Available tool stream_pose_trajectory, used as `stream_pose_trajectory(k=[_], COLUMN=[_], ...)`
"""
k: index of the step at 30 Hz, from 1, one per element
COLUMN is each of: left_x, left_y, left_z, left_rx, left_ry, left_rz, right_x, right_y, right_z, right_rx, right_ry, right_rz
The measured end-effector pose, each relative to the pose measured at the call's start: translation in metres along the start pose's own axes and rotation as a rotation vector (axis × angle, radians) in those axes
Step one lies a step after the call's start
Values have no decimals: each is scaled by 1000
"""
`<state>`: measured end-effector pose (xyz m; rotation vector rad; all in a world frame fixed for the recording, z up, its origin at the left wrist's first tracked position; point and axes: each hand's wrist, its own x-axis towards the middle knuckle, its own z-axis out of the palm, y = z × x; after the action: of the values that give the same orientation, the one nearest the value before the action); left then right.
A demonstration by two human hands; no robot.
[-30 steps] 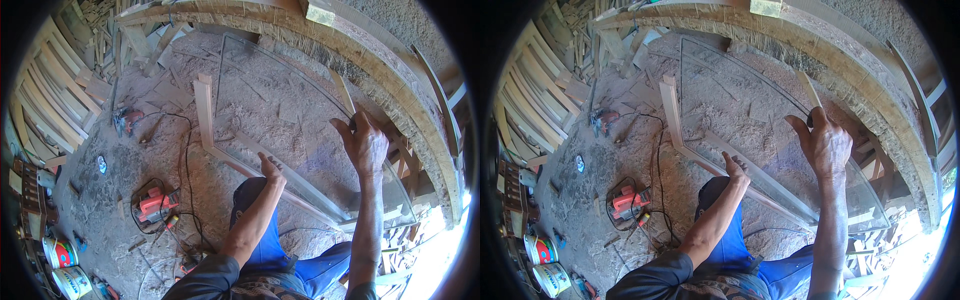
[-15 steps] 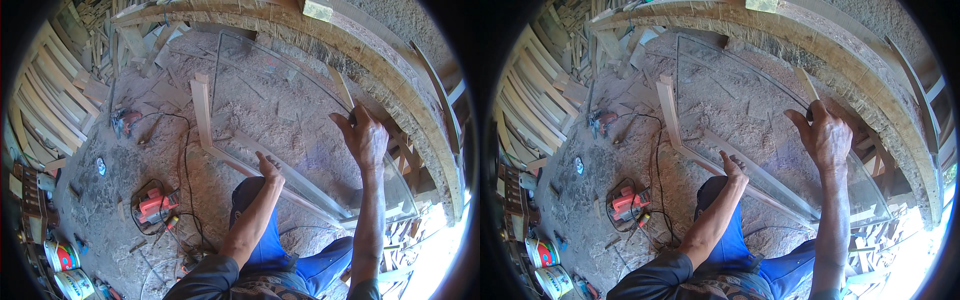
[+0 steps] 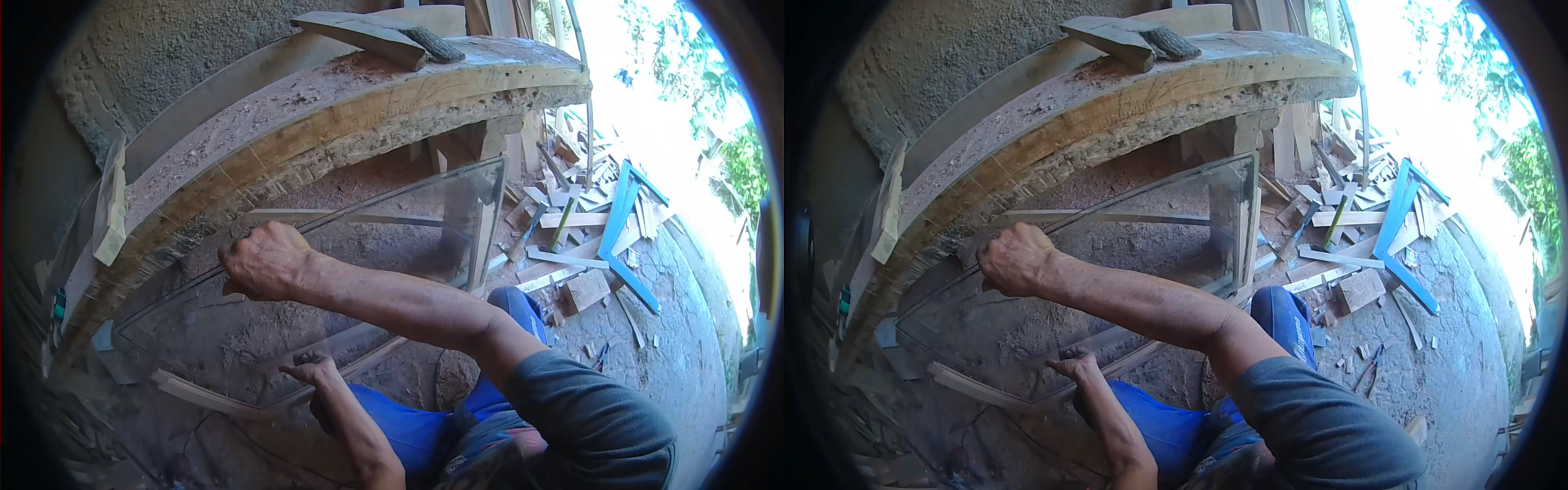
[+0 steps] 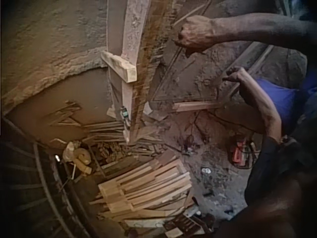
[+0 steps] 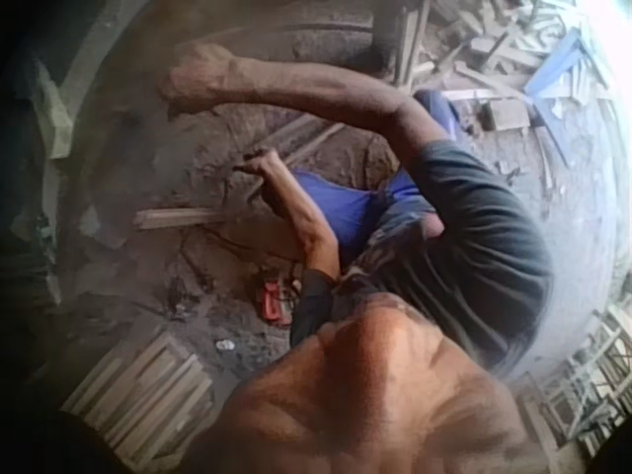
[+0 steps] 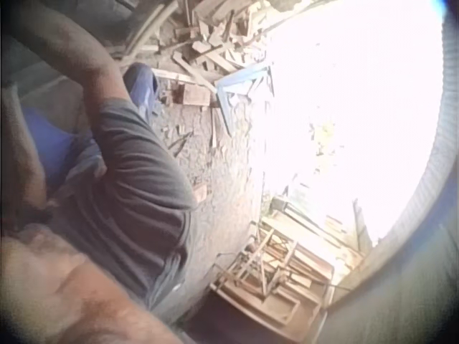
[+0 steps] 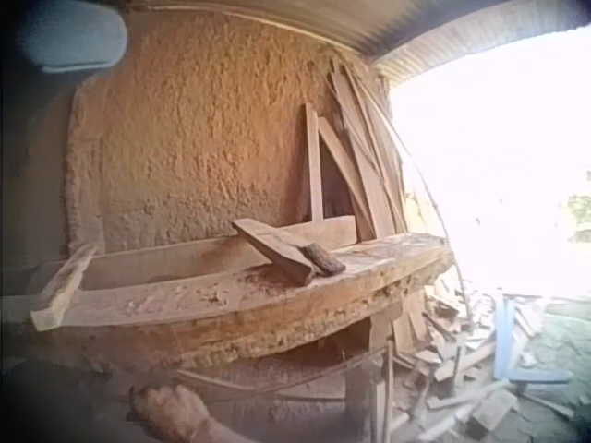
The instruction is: The person assembles a wooden frame by positioning planks, using a hand saw to cut pieces, and hammering nails to secure joints. The person also handles a curved glass pane, positioning it within the frame.
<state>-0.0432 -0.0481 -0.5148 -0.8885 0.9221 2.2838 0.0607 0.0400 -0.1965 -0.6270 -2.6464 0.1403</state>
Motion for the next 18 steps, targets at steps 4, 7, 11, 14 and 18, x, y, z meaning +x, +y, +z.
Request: stream_pose_trajectory(k=[4, 7, 11, 14, 18], left_x=[-3, -5, -8, -6, -2], left_y=[1, 7, 14, 18, 19], left_z=[4, 4, 3, -1, -6], left_rx=[-37, -59, -58, -31, -60], left_ry=[14, -53, -38, -5, -137], left_rz=[-18, -11, -3, 0, -45], right_x=[7, 6, 3, 0, -9], right_y=[4, 6, 2, -4, -10], right_z=[7, 6, 2, 1, -2], right_rx=[12, -5, 4, 15, -19], right_ry=[58, 133, 124, 129, 166], right_rz=[-29, -54, -57, -74, -108])
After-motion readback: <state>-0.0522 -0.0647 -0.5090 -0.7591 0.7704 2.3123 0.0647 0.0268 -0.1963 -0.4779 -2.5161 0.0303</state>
